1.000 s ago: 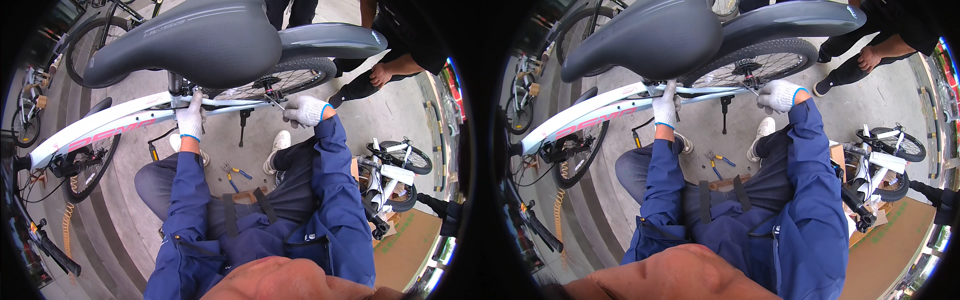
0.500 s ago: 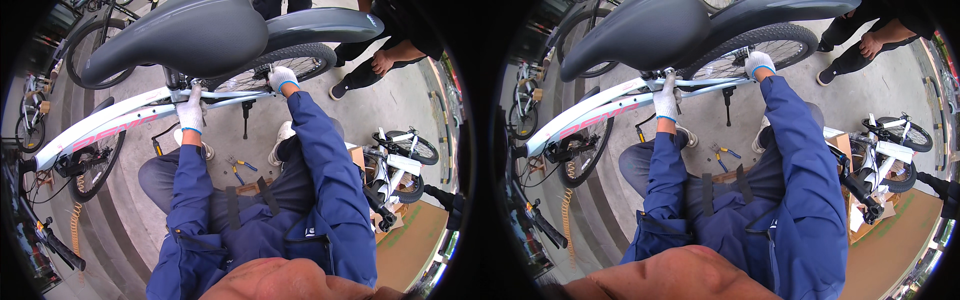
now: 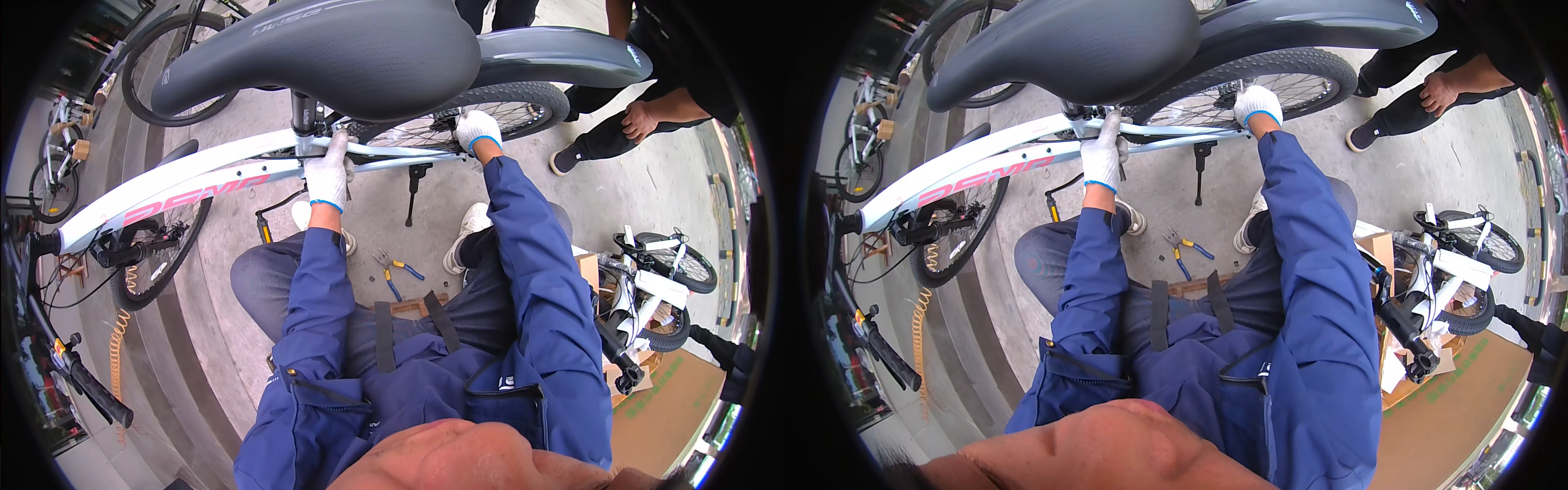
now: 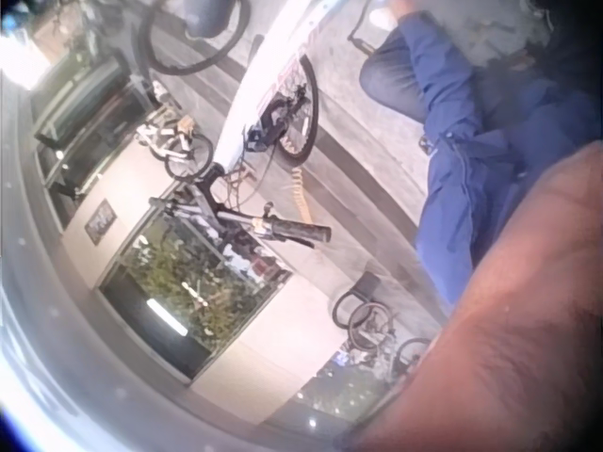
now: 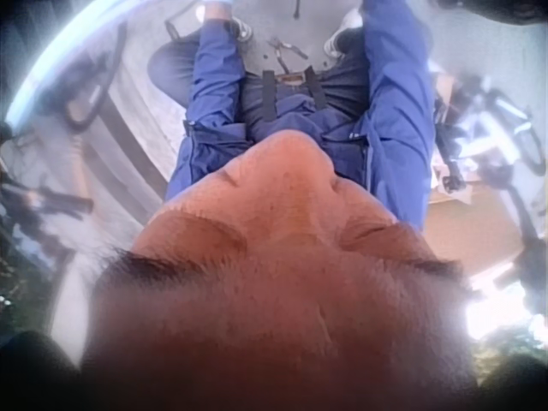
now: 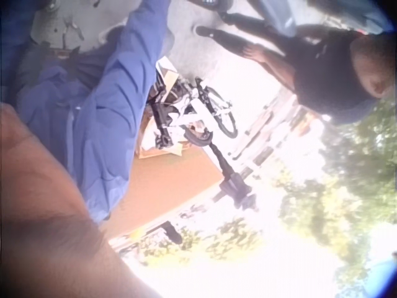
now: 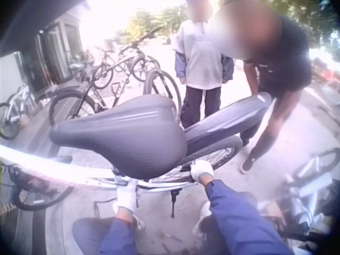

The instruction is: The person adjusts the bicycle seat post and tightens the seat clamp using an Allen key. They then attach a small black accessory to the frame near the seat tube and place a plastic-wrapped saddle bag on the rear rack.

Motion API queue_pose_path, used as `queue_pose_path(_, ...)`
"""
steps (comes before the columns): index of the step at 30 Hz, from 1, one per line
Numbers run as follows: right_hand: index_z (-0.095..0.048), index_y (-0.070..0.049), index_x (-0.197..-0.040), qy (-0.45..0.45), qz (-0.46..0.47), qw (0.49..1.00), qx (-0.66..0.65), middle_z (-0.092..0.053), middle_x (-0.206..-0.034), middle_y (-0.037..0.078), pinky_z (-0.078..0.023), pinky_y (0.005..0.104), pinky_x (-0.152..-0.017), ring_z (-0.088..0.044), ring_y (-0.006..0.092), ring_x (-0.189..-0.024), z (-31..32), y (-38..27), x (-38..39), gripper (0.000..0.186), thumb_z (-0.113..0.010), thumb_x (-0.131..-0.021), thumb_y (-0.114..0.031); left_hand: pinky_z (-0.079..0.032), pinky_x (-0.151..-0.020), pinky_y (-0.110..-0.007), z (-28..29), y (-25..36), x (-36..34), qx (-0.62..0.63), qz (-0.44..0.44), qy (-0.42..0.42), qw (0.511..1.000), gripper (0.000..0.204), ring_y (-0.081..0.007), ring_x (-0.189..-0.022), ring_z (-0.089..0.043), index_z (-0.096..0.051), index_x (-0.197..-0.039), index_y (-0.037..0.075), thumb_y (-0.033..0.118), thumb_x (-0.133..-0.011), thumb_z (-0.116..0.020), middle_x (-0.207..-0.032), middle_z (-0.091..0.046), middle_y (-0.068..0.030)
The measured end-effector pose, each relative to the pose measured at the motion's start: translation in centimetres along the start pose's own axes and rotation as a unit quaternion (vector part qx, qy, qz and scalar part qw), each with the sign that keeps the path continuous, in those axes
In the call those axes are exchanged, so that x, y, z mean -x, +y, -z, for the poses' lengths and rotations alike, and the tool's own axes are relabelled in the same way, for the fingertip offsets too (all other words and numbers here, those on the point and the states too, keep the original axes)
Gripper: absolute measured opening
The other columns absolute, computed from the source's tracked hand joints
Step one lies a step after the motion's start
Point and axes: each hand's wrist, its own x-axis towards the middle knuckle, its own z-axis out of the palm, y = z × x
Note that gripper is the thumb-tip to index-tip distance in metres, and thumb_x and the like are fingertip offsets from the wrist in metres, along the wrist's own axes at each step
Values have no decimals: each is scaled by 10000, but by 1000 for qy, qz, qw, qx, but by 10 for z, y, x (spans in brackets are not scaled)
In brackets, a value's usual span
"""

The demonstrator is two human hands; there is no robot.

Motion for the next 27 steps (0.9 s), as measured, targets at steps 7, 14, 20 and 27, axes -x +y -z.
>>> queue_pose_path(7, -808, -81, -1025, 70, -28, 992, -97, -765, -1077, 213, -576, 512, -909, -730, 417, -1022, -1, 0, 4, 404, -495, -1025, -338, -301, -419, -258, -1, -2, -1, 3, 2, 5, 1000, 344, -89, -424, -444, -787, -907, 12, 346, -989, -762, -557, -544, -1)
queue_pose_path(14, -801, -39, -967, 59, -8, 995, -85, -753, -1042, 249, -571, 520, -902, -723, 443, -1005, 26, -4, 25, 416, -521, -996, -345, -311, -412, -262, -1, 1, 1, 7, 7, 2, 1000, 320, -96, -418, -459, -784, -901, 12, 316, -997, -755, -558, -561, -14)
queue_pose_path(20, -657, 79, -1120, -189, -113, 841, -495, -762, -814, 125, -605, 328, -522, -700, 166, -583, 96, -8, 104, 265, -555, -969, -114, -263, -422, -270, -1, -2, -1, 4, 6, 11, 1000, 329, -89, -425, -422, -790, -908, 21, 334, -1002, -749, -537, -513, 5)
queue_pose_path(27, -597, 48, -1179, -177, -87, 830, -522, -746, -905, 155, -621, 317, -572, -719, 173, -670, 124, -13, 148, 272, -499, -1058, -174, -288, -425, -260, 1, -1, 0, 23, 13, -1, 1000, 323, -82, -429, -428, -794, -935, 17, 330, -1001, -752, -547, -531, 10)
